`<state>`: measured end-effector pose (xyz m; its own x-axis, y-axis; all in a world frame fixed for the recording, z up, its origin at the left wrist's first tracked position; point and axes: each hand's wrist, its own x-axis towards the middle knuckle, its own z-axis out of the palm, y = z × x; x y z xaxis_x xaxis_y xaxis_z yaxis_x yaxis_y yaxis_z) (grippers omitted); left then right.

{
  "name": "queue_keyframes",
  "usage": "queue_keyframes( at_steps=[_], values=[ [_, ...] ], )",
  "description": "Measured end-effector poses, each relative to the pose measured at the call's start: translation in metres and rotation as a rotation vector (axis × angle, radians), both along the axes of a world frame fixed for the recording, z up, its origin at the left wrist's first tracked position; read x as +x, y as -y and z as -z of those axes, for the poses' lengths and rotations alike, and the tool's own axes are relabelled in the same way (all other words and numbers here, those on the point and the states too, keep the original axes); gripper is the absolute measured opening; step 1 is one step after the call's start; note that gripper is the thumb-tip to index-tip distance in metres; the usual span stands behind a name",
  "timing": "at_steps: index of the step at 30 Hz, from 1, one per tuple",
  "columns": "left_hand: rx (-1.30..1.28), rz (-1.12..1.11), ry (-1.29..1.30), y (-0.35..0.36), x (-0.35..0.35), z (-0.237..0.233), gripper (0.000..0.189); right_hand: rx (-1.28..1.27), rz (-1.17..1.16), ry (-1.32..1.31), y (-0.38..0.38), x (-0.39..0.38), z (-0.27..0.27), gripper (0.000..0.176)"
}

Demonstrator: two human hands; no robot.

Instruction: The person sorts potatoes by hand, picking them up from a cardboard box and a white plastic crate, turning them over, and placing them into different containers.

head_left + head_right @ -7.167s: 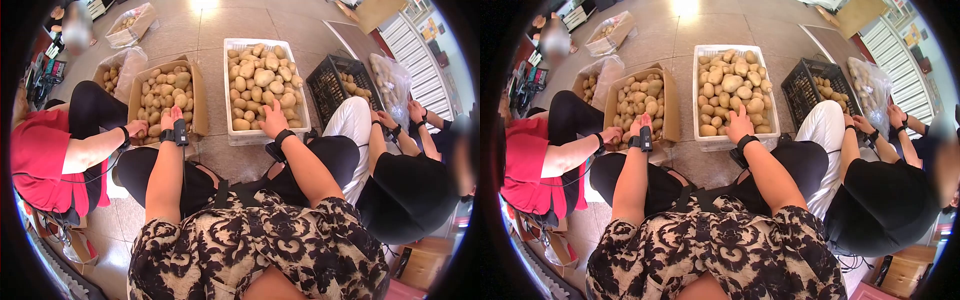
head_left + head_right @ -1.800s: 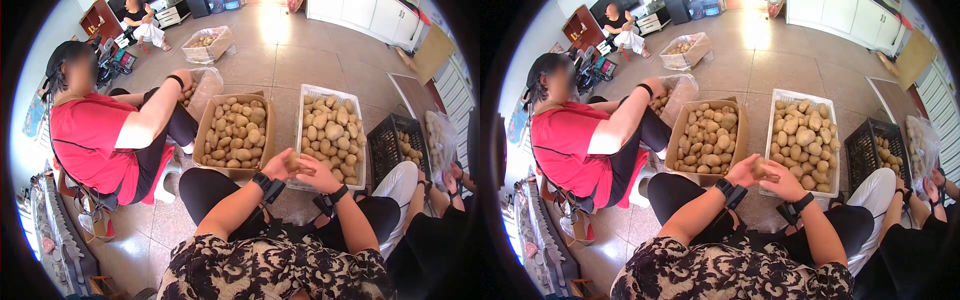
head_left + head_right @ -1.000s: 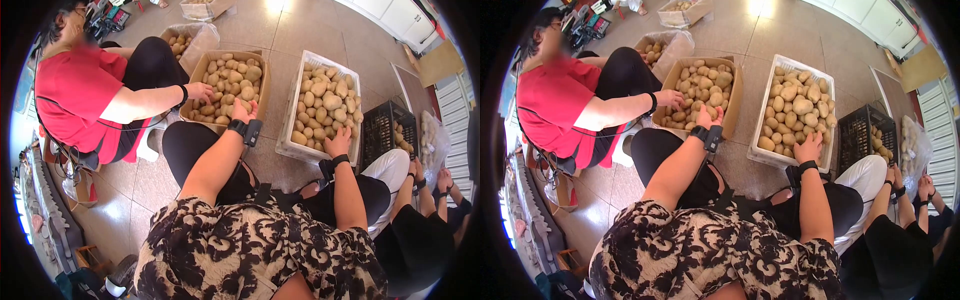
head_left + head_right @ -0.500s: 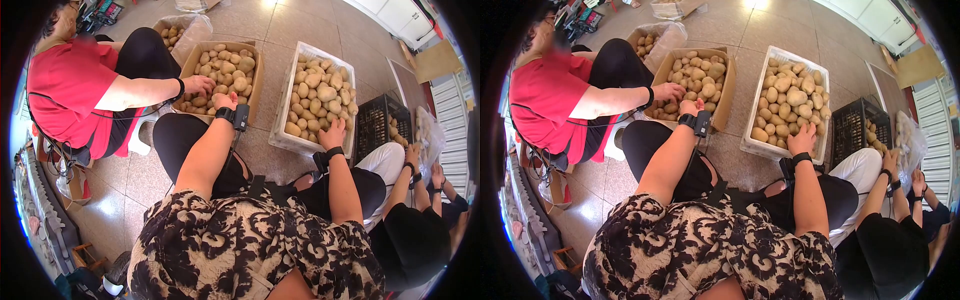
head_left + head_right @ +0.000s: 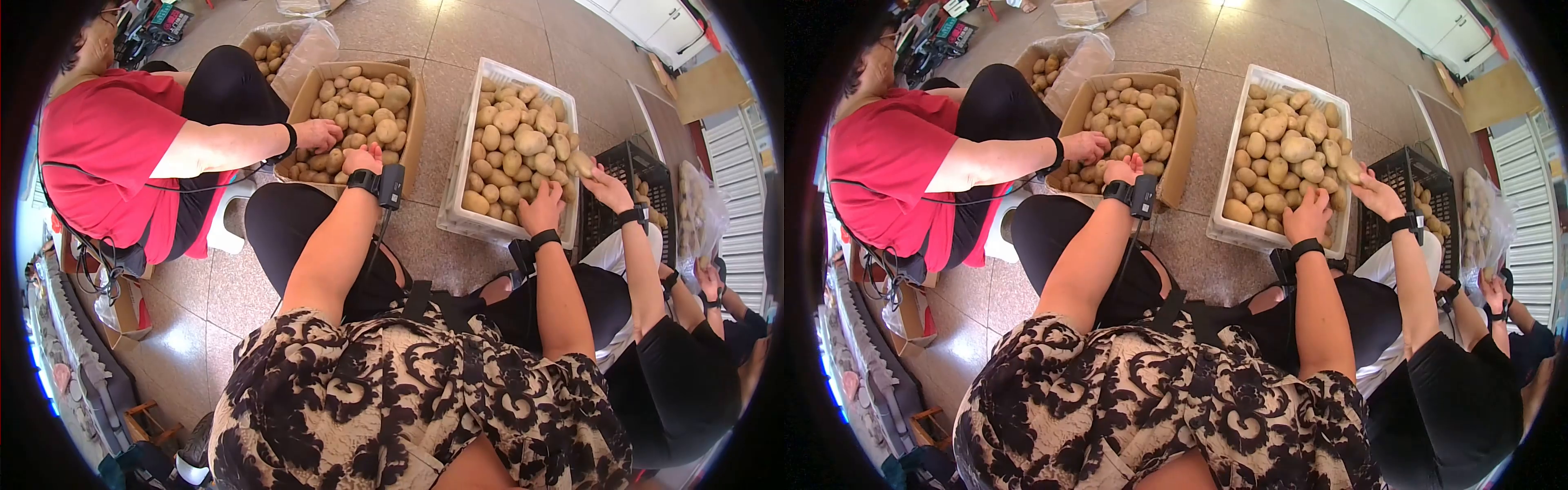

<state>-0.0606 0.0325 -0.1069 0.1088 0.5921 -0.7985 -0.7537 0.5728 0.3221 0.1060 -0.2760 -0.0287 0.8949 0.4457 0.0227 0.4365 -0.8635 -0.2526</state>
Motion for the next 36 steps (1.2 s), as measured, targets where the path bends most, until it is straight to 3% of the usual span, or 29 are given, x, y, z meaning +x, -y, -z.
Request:
queue_keyframes(
  at_steps=[4,14,18,20,36],
  values=[
    [0.040,0.174,0.118,0.004,-0.001,0.006,0.036,-0.009,-0.019,-0.004,-0.001,0.001,-0.001,0.056],
    [0.073,0.256,0.035,0.035,0.010,-0.026,0.029,-0.054,-0.004,0.040,0.000,0.006,0.006,0.055],
    [0.097,0.453,0.173,0.039,0.014,-0.021,0.025,0.036,-0.119,-0.036,0.006,0.017,0.016,0.050],
    [0.088,0.517,0.173,0.045,0.013,-0.024,0.025,0.011,-0.066,-0.087,0.002,0.009,0.009,0.047],
    [0.044,0.744,0.170,0.070,0.019,-0.028,0.027,0.039,-0.052,-0.150,0.009,0.017,0.015,0.045]
  ],
)
